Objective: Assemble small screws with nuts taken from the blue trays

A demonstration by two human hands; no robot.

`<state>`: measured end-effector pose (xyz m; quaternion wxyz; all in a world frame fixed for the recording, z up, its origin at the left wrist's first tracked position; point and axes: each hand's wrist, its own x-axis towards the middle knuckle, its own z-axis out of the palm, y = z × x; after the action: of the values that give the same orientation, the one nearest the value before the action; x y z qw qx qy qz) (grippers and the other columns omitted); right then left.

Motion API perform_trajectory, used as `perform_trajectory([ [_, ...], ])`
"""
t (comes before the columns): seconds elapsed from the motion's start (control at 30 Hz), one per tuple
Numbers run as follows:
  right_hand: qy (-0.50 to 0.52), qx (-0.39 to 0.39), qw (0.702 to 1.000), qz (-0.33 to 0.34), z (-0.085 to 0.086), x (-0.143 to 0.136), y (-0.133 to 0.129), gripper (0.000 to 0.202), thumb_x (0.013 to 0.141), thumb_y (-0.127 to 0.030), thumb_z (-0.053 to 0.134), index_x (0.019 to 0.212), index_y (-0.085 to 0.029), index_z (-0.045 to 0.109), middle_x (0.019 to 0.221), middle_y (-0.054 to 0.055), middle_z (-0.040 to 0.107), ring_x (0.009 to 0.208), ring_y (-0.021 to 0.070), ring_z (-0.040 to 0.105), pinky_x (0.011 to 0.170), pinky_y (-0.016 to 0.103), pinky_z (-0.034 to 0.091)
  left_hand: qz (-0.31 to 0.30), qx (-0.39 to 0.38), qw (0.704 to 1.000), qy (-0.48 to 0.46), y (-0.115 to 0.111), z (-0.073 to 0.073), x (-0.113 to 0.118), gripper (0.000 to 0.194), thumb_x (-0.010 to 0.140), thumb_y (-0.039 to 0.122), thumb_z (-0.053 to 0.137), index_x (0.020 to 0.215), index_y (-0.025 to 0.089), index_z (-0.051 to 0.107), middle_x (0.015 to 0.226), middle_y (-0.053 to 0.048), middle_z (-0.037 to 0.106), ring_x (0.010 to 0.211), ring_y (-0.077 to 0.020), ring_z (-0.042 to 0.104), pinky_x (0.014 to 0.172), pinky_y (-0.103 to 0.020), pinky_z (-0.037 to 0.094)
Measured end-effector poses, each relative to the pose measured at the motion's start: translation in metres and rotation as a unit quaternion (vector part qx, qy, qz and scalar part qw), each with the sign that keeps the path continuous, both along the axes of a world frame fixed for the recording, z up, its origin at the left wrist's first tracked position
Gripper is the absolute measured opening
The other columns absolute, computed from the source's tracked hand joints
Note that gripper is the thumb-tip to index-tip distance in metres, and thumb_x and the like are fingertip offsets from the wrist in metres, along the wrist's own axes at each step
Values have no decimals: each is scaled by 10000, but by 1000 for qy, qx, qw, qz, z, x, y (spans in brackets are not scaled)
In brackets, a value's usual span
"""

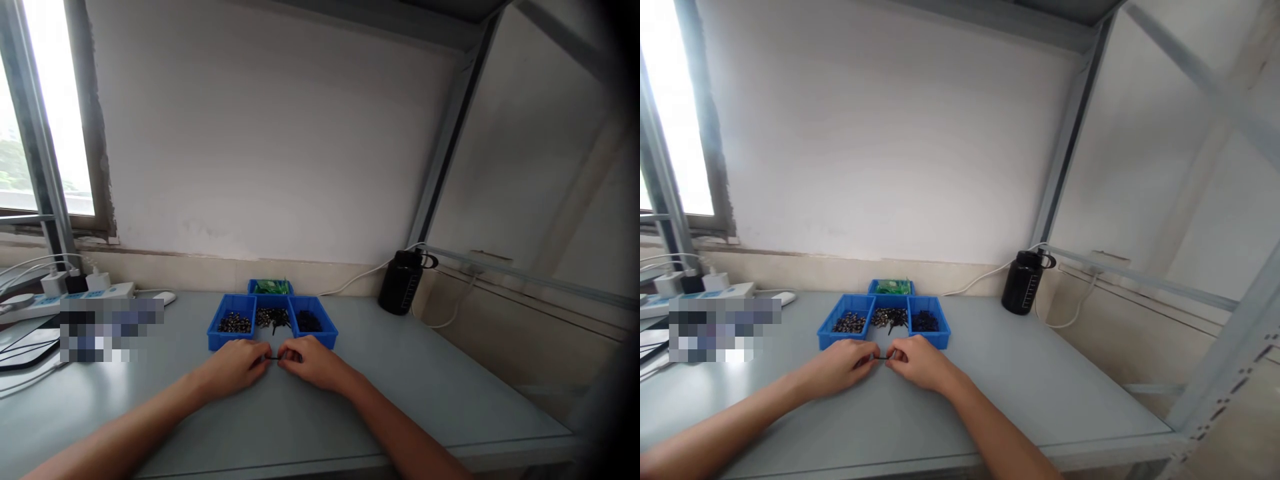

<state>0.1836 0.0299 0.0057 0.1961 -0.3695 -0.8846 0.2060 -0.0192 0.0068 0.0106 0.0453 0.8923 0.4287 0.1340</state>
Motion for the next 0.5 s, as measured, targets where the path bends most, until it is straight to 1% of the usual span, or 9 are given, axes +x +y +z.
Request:
perform_trajectory([
  [0.1, 2, -10, 1000, 12, -2, -1, -1, 105, 809, -220, 544, 867, -179, 620, 685, -10, 629, 633, 132, 583, 570, 200, 415, -19, 9, 999, -25, 1, -2, 0, 199, 872, 246, 381, 867, 204, 575, 758, -7, 600, 684, -158, 566, 600, -228, 365],
  [0.23, -4, 7, 999, 32, -2, -3, -3, 111, 825, -224, 512, 833, -171, 610, 707, -4, 629, 641, 132, 573, 568, 199, 397, -58, 33, 997, -41, 1, -6, 0, 193, 897, 269, 391, 847, 204, 565, 798, -1, 585, 706, -146, 552, 623, -219, 370],
  [0.4, -24, 26, 999, 41, -4, -4, -3, 91, 807, -208, 512, 791, -169, 592, 712, 1, 626, 640, 132, 565, 558, 199, 374, -78, 42, 996, -24, 0, -5, 1, 162, 902, 249, 407, 893, 212, 565, 838, -3, 576, 739, -146, 555, 652, -212, 380],
  [0.5, -49, 58, 996, 38, -7, -7, -3, 64, 782, -189, 527, 776, -167, 587, 717, 7, 633, 636, 139, 561, 553, 207, 356, -93, 57, 994, -4, -1, -5, 2, 165, 906, 247, 407, 881, 211, 566, 837, -7, 573, 736, -149, 556, 640, -216, 379],
])
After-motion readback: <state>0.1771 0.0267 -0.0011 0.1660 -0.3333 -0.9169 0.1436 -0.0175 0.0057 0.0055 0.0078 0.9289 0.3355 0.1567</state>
